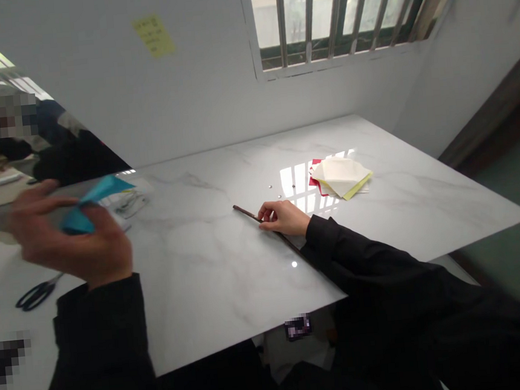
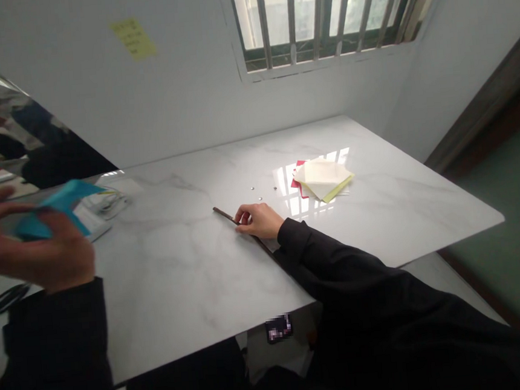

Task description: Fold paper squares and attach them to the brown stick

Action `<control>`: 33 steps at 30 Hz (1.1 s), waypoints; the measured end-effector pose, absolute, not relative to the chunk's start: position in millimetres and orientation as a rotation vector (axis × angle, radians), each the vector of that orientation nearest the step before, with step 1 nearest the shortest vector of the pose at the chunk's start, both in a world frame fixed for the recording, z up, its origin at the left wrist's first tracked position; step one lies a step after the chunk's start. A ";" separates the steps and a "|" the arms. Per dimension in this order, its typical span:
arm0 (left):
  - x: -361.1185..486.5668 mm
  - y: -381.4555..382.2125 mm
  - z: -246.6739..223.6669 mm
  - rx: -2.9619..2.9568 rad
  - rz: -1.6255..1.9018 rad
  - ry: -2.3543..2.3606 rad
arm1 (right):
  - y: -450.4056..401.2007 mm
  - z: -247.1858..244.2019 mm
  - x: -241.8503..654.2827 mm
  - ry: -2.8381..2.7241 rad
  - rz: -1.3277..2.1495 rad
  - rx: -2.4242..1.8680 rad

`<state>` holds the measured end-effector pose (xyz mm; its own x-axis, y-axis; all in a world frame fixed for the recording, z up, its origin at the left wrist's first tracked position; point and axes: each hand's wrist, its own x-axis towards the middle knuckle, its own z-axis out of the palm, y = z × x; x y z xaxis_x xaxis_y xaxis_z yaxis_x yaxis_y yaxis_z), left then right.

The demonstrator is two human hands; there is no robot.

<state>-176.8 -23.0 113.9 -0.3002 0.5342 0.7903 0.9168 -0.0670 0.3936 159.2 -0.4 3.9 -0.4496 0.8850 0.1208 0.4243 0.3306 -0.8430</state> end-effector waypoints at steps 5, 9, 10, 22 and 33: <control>-175.9 -45.4 62.6 -2.267 -0.528 -1.647 | 0.0 4.6 159.8 -2.052 1.019 -1.132; -196.1 -55.5 18.3 -2.435 -0.411 -1.828 | 1.0 3.9 159.3 -2.062 1.021 -1.118; -201.5 -58.5 12.6 -2.425 -0.443 -1.892 | 1.2 3.8 159.2 -2.068 1.021 -1.120; -210.3 -79.8 3.3 -2.345 -0.231 -2.172 | -0.3 5.3 159.7 -2.097 1.004 -1.122; -214.9 -71.4 7.4 -2.248 -0.091 -2.276 | -0.6 6.2 159.9 -2.117 0.982 -1.124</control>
<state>-214.9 -71.4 7.4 -0.0121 0.9999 -0.0018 0.9966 0.0122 0.0819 159.9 -0.6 6.2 -0.5034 0.8553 0.1230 0.4585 0.3850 -0.8010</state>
